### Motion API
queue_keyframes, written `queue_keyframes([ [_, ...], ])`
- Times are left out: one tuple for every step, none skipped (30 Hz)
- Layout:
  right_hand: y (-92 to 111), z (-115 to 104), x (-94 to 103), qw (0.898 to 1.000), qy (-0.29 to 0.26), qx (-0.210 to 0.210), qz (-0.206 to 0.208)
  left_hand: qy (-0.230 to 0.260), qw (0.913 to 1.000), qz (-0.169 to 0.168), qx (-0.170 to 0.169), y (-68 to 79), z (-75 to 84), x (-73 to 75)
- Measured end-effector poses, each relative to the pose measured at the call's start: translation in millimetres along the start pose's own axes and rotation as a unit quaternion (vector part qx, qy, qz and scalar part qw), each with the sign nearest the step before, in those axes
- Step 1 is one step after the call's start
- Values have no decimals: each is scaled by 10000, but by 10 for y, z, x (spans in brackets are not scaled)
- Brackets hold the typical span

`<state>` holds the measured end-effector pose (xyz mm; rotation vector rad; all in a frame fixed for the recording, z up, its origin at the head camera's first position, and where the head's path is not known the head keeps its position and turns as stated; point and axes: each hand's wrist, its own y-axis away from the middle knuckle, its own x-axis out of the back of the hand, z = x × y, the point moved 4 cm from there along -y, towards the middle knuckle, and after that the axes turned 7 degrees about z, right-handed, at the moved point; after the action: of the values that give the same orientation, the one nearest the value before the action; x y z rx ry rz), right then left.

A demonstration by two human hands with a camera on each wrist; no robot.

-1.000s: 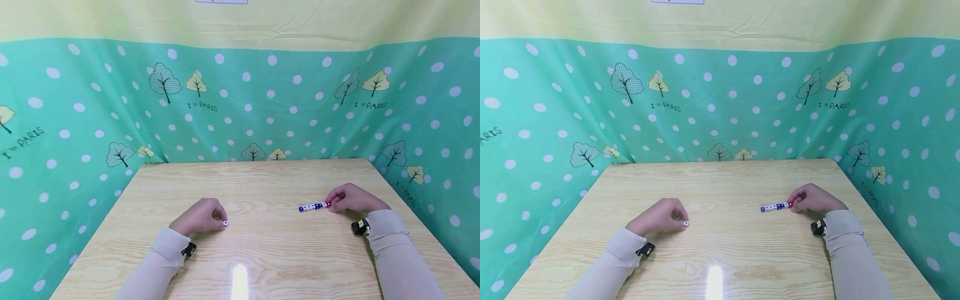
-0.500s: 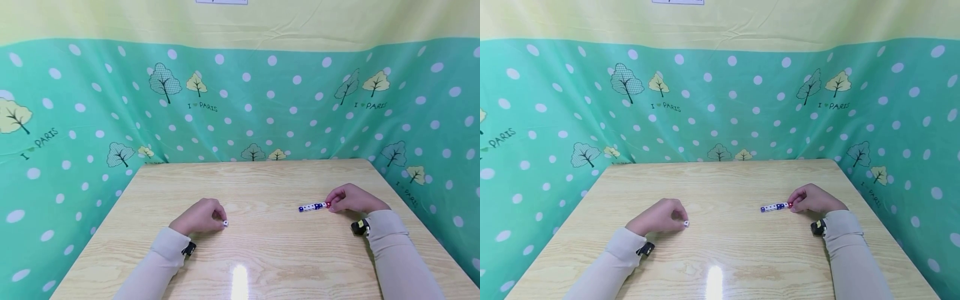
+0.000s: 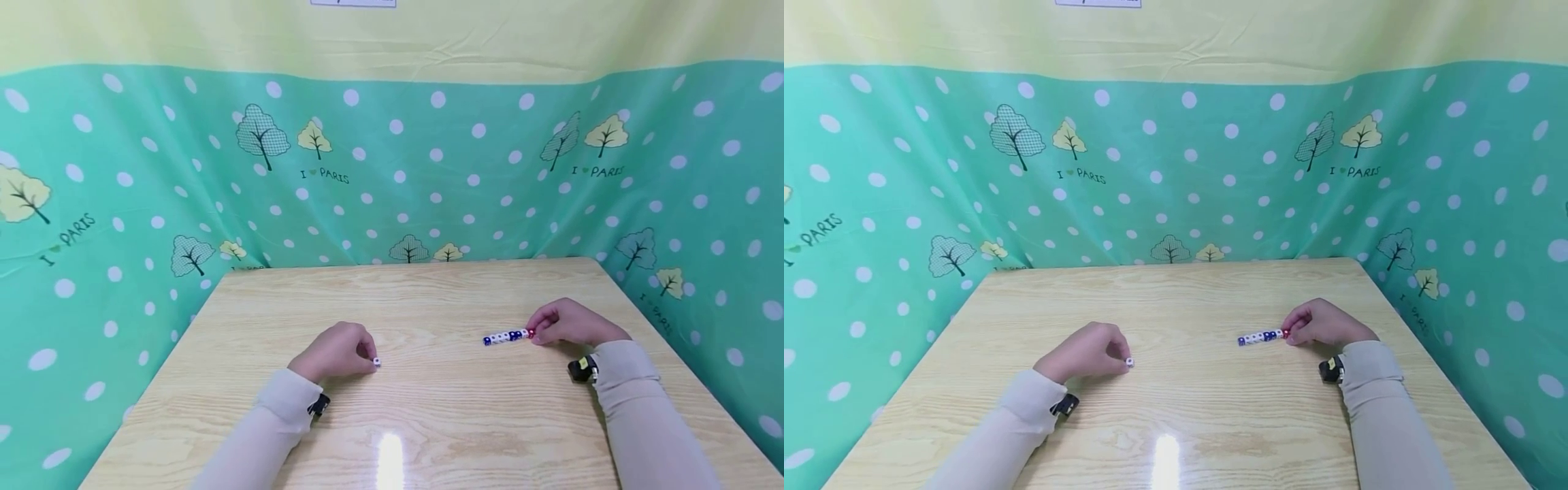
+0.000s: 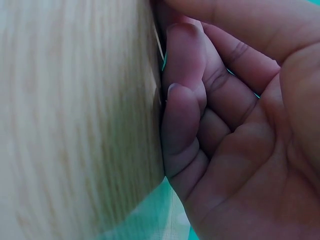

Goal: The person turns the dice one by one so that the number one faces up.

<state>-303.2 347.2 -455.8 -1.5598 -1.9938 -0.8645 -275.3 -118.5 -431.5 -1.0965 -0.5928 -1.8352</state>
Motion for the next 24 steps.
queue_keyframes([
  [-1,4,0,10000,-14,-12,-1,-9,10000,-2,7,-23,21,-13],
  [-2,9,-1,10000,-39,-13,-10,-19,10000,-4,14,-47,43,-26],
  [-3,13,0,10000,-79,-12,-20,-35,10000,0,19,-72,67,-38],
  [-5,16,1,9999,-120,2,-29,-64,10000,0,24,-98,91,-55],
  [-6,19,2,9999,-161,12,-37,-74,10000,7,34,-126,118,-71],
  [-7,22,5,9998,-188,22,-41,-98,9999,12,45,-156,145,-92],
  [-7,25,7,9998,-195,34,-39,-115,9999,13,54,-189,177,-111],
  [-6,29,11,9998,-190,41,-28,-142,9999,12,70,-225,210,-133],
  [-5,33,15,9999,-166,42,-17,-170,9998,12,94,-262,245,-159],
  [-5,36,18,9999,-130,42,-6,-197,9997,16,112,-301,282,-182],
  [-5,40,20,10000,-91,33,5,-207,9997,21,141,-338,318,-205],
  [-3,42,23,10000,-39,31,19,-230,9996,30,176,-376,357,-229],
  [-1,43,26,10000,-6,24,25,-236,9995,42,214,-410,397,-249],
  [-1,44,28,10000,8,13,28,-244,9994,58,259,-441,437,-266],
  [-2,45,29,10000,29,10,26,-260,9992,82,286,-470,475,-282],
  [-2,45,30,10000,42,13,27,-286,9991,108,301,-498,510,-299],
  [-3,43,31,10000,41,17,23,-302,9989,130,327,-524,544,-316],
  [-5,40,32,10000,36,28,17,-309,9988,151,353,-551,576,-333],
  [-7,38,32,10000,29,42,11,-310,9987,170,362,-573,606,-346],
  [-9,35,32,10000,23,58,9,-329,9986,185,367,-598,638,-362],
  [-11,33,31,10000,24,74,8,-345,9985,195,372,-623,669,-379],
  [-12,29,29,10000,19,93,10,-370,9984,199,384,-648,699,-399],
  [-13,27,27,9999,14,107,10,-390,9982,202,403,-672,731,-416],
  [-15,26,23,9999,31,123,17,-423,9981,201,410,-695,764,-435],
])
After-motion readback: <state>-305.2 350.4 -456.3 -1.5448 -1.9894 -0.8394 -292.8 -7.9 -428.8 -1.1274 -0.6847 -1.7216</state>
